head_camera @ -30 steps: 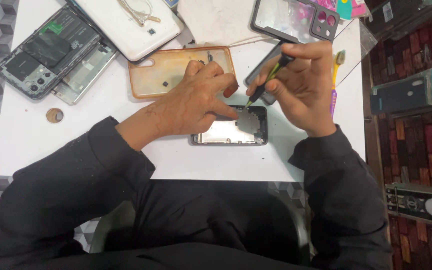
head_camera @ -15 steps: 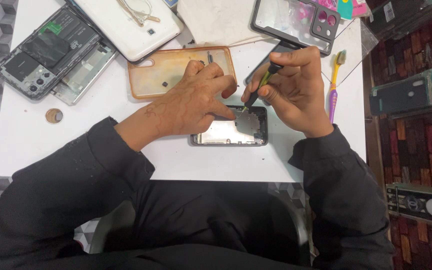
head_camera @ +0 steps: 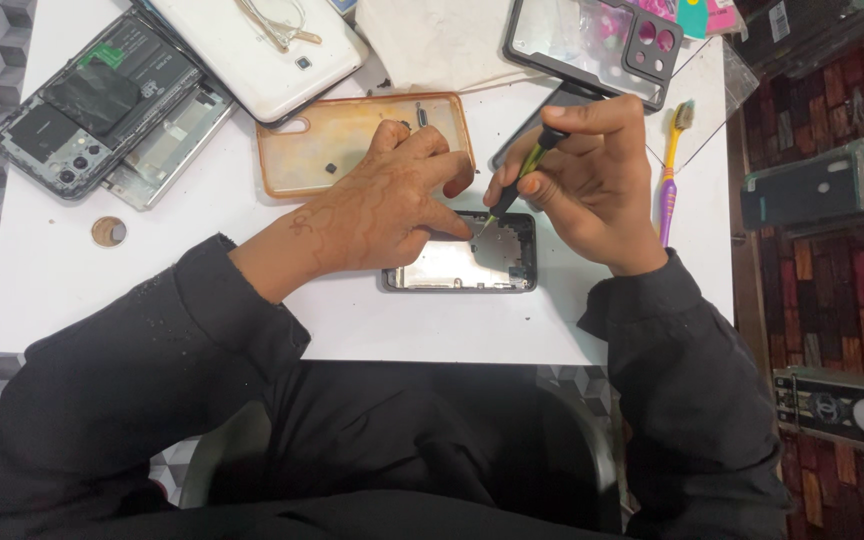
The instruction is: The person uses a screwdriver to remove screws from a disassembled smartphone chassis on a white workbench. Screws are placed on a nearby tray, and the phone is rotated to access different screw locations.
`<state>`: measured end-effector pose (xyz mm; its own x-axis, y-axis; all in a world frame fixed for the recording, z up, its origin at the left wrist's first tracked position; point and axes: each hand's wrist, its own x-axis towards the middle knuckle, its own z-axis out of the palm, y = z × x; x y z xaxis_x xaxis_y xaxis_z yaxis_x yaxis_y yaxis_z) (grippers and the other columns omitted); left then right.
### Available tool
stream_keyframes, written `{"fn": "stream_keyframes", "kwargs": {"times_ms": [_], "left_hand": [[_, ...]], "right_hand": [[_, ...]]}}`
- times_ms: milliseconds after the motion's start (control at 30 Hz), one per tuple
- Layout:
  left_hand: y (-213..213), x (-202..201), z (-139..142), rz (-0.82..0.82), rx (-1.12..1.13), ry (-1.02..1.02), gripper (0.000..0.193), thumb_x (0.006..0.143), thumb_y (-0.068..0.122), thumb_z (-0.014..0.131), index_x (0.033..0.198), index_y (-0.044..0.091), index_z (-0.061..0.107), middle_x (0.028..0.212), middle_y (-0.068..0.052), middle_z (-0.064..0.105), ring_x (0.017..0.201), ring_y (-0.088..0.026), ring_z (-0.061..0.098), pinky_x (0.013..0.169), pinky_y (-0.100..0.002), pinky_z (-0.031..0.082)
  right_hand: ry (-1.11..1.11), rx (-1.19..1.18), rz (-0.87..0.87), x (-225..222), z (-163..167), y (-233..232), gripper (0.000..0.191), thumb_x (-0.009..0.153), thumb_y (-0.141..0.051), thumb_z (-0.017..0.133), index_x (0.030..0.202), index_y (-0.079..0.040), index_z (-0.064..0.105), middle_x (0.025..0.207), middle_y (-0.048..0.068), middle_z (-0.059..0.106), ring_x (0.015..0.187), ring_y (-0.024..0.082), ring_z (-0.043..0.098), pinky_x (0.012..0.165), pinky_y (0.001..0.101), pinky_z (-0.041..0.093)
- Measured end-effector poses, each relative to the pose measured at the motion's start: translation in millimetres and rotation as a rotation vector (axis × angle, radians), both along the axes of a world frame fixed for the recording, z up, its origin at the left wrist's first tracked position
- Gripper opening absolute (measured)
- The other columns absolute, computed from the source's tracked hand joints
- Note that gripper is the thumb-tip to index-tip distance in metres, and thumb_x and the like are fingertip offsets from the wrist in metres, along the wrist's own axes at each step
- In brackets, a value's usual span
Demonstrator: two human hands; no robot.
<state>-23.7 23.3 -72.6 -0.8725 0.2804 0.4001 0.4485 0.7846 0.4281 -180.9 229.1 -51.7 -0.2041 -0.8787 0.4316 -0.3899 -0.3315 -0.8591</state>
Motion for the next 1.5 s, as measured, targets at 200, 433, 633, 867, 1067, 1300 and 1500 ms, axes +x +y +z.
{"fn": "stream_keyframes", "kwargs": {"times_ms": [200, 433, 633, 867, 1067, 1300, 1500], "left_hand": [[-0.2, 0.1, 0.2, -0.004, 0.000, 0.003, 0.042, 0.066, -0.005, 0.067, 0.093, 0.020, 0.085, 0.103, -0.001, 0.064, 0.106, -0.023, 0.050, 0.096, -0.047, 0.033], [0.1, 0.1, 1.2, -0.004, 0.001, -0.006, 0.042, 0.068, -0.005, 0.066, 0.093, 0.021, 0.086, 0.101, 0.000, 0.063, 0.105, -0.022, 0.050, 0.094, -0.046, 0.033], [-0.4, -0.2, 1.7, 0.001, 0.000, -0.022, 0.043, 0.070, -0.004, 0.066, 0.094, 0.025, 0.086, 0.096, 0.001, 0.058, 0.102, -0.022, 0.050, 0.094, -0.046, 0.033], [-0.9, -1.6, 0.4, -0.010, 0.002, -0.013, 0.042, 0.069, -0.002, 0.066, 0.094, 0.026, 0.086, 0.099, 0.001, 0.058, 0.103, -0.022, 0.049, 0.094, -0.046, 0.032], [-0.5, -1.3, -0.9, -0.006, -0.021, -0.022, 0.044, 0.069, -0.003, 0.065, 0.094, 0.026, 0.086, 0.098, 0.001, 0.057, 0.101, -0.021, 0.050, 0.091, -0.044, 0.032], [2.1, -1.4, -5.4, -0.009, -0.112, 0.032, 0.046, 0.073, -0.004, 0.066, 0.102, 0.026, 0.085, 0.098, 0.001, 0.060, 0.099, -0.021, 0.052, 0.089, -0.042, 0.034], [5.2, 2.5, -7.3, -0.003, -0.212, 0.130, 0.034, 0.082, 0.004, 0.070, 0.101, 0.028, 0.084, 0.102, 0.002, 0.062, 0.104, -0.019, 0.054, 0.092, -0.042, 0.037]], "right_hand": [[-0.023, -0.006, 0.006, 0.5, -0.4, -0.1, 0.037, 0.113, -0.004, 0.062, 0.135, -0.016, 0.035, 0.105, 0.014, 0.064, 0.099, 0.025, 0.074, 0.088, 0.0374, 0.065], [0.068, 0.008, 0.008, 3.2, 5.8, 0.2, 0.041, 0.111, 0.006, 0.060, 0.135, -0.016, 0.035, 0.105, 0.015, 0.065, 0.101, 0.025, 0.073, 0.089, 0.0365, 0.064], [0.039, 0.041, -0.013, 7.2, 6.8, 5.7, 0.043, 0.105, 0.017, 0.057, 0.130, -0.015, 0.040, 0.106, 0.017, 0.064, 0.106, 0.026, 0.070, 0.088, 0.0336, 0.059], [0.075, 0.001, 0.012, 13.7, 11.6, 3.6, 0.051, 0.098, 0.016, 0.061, 0.128, -0.015, 0.035, 0.111, 0.018, 0.063, 0.107, 0.026, 0.068, 0.092, 0.0352, 0.060], [0.105, -0.033, -0.040, 16.5, -6.6, 6.3, 0.065, 0.093, 0.022, 0.061, 0.134, -0.020, 0.033, 0.116, 0.017, 0.059, 0.106, 0.026, 0.070, 0.080, 0.0304, 0.060], [-0.034, -0.031, 0.026, 17.9, -19.1, 22.6, 0.071, 0.098, 0.029, 0.040, 0.140, -0.027, 0.027, 0.121, 0.024, 0.061, 0.112, 0.032, 0.070, 0.097, 0.0428, 0.061], [0.076, -0.023, 0.030, 19.8, -12.7, 29.0, 0.072, 0.094, 0.027, 0.046, 0.138, -0.026, 0.023, 0.122, 0.026, 0.061, 0.116, 0.034, 0.069, 0.098, 0.0453, 0.061]]}}
